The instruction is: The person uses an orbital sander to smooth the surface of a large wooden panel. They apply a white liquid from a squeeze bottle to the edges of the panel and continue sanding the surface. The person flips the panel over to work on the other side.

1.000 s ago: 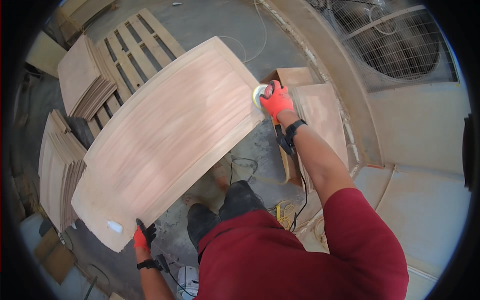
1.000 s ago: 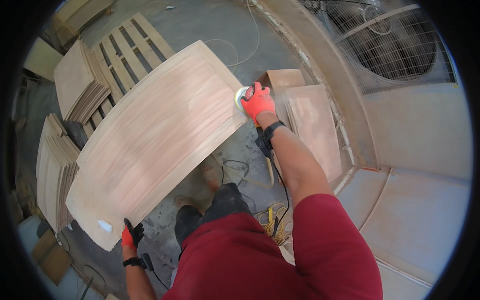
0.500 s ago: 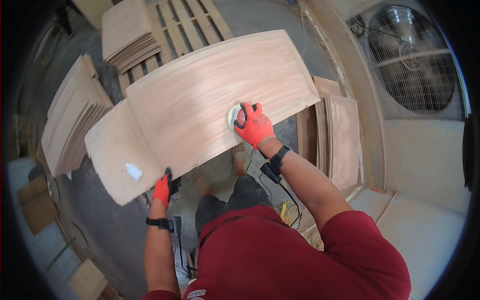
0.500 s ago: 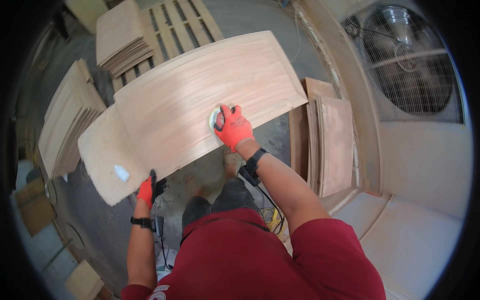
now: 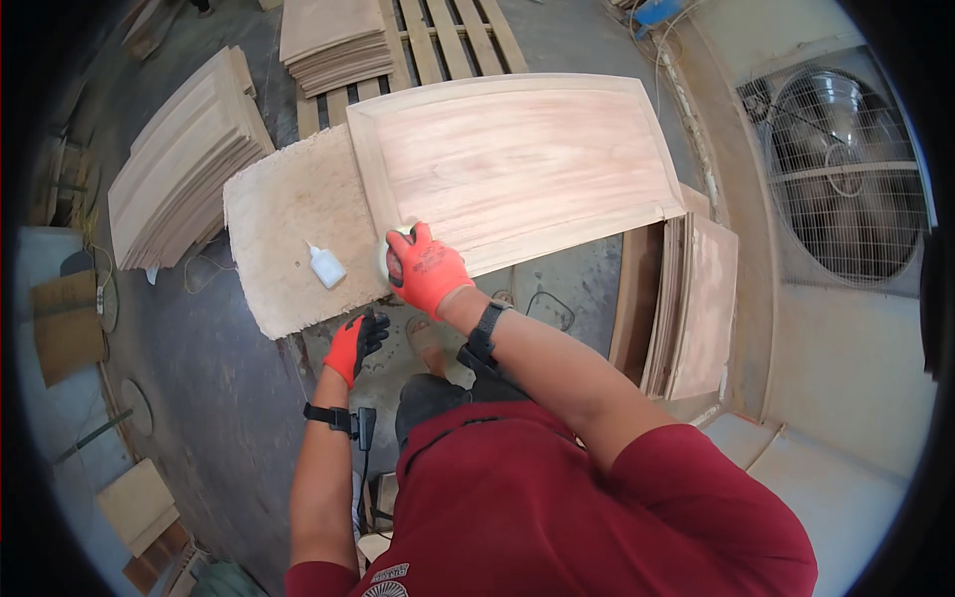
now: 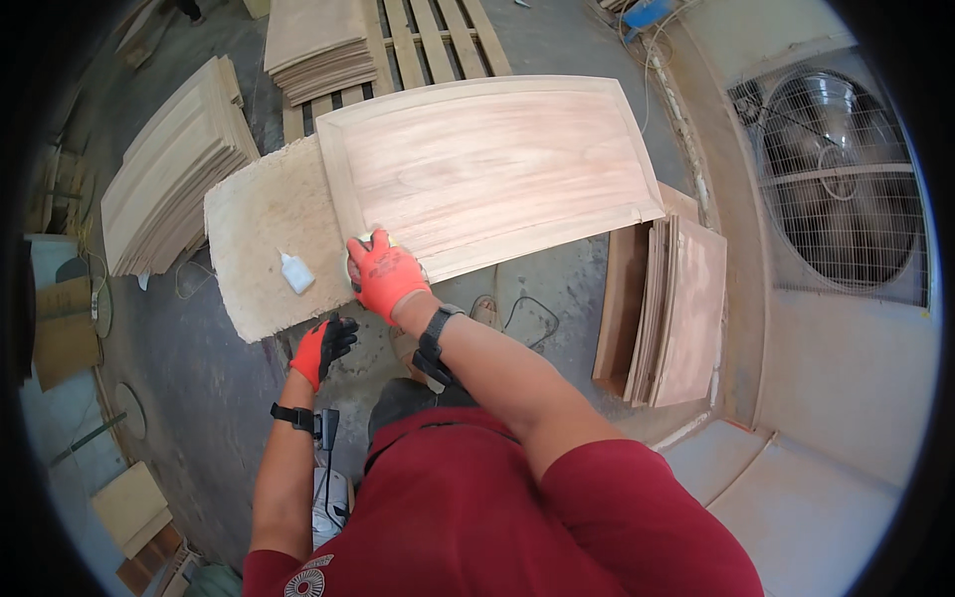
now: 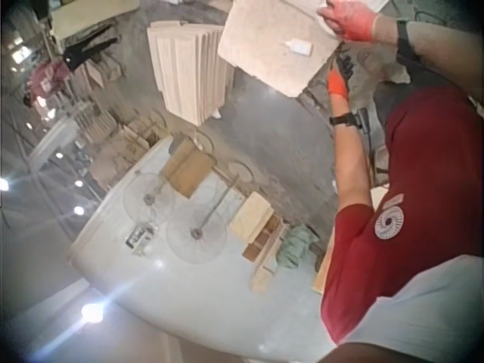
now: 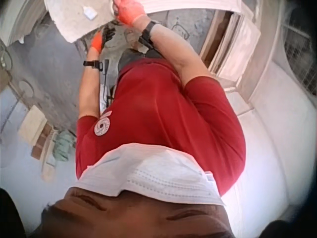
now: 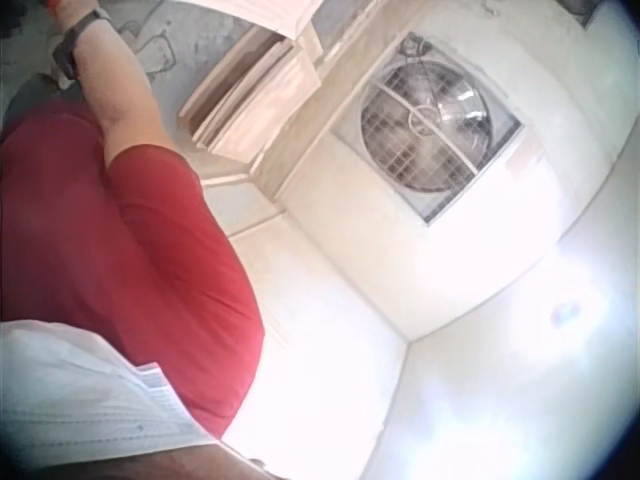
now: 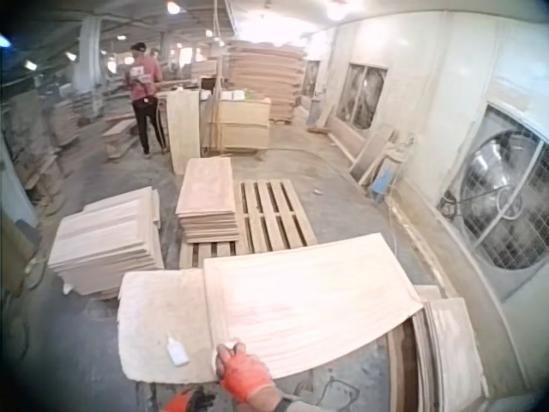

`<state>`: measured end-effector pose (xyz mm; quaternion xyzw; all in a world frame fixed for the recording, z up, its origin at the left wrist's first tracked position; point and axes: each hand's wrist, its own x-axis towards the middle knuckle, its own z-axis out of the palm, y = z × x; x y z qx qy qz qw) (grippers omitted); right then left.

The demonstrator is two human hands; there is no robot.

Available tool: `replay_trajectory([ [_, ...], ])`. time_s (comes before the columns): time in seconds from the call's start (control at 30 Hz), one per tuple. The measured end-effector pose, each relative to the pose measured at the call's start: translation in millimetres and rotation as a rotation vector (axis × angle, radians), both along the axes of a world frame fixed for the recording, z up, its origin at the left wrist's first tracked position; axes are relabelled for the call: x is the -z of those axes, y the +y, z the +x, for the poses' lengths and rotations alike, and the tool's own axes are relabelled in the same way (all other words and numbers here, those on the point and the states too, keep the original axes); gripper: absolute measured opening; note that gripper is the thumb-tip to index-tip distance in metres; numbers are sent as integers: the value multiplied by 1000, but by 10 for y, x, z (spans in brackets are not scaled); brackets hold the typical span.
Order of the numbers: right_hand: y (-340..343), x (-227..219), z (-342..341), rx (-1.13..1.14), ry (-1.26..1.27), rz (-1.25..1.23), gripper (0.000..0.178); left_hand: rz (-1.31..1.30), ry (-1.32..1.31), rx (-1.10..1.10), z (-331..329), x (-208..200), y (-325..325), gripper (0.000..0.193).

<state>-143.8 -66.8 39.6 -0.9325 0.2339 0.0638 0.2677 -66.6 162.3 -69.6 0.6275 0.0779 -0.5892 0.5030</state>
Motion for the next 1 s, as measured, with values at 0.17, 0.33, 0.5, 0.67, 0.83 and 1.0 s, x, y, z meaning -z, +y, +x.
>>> replay_trajectory([
  [0.17,-703,49,-464,218,15,-47,58,-27,-13,-3,1,25,30,52],
  [0.33,-1219,20,-771,545,102,-119,65,-36,-61,-7,-18,11,50,53],
  [0.5,-331,41,-364,191,13,13,68,-82,-229,-127,99,-253,-256,46],
  [0.67,-45,-174,-321,-86,100,40,65,-172,-396,-243,308,-474,-632,37],
  [0.83,-975,-126,-887,227,64,5,62,-222,-719,-39,287,-341,-935,33],
  [1.0,-2249,100,-1775,554,-1,-74,58,50,-1484,681,-158,-656,-1606,69],
])
